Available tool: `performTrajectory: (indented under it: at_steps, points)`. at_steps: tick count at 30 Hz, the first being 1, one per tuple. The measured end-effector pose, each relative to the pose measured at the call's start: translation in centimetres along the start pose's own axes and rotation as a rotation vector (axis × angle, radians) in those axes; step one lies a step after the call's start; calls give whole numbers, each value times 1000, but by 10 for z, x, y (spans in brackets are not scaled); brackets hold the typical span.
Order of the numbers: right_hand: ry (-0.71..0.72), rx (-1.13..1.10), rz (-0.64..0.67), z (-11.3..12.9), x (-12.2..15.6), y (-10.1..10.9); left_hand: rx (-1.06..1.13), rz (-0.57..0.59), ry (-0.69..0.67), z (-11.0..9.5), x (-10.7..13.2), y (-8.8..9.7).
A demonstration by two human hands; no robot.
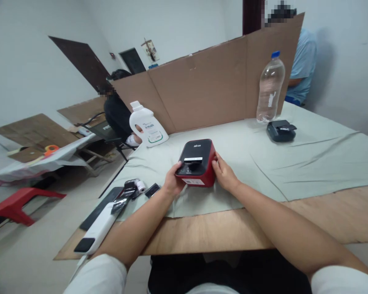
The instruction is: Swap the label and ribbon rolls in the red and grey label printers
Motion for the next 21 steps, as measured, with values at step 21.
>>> performTrajectory:
  at_steps: [21]
  points:
    - [88,666,484,1,12,-51,-355,-483,-286,-190,-101,183]
Point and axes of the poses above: each hand's wrist, its own x-axis away from the middle knuckle, its own y-axis out of the back of the hand, z = x × y, the point moved 9 cm from there along -x, towards the middle knuckle, and after that the axes turned 7 degrees about z, right-handed, at the moved point
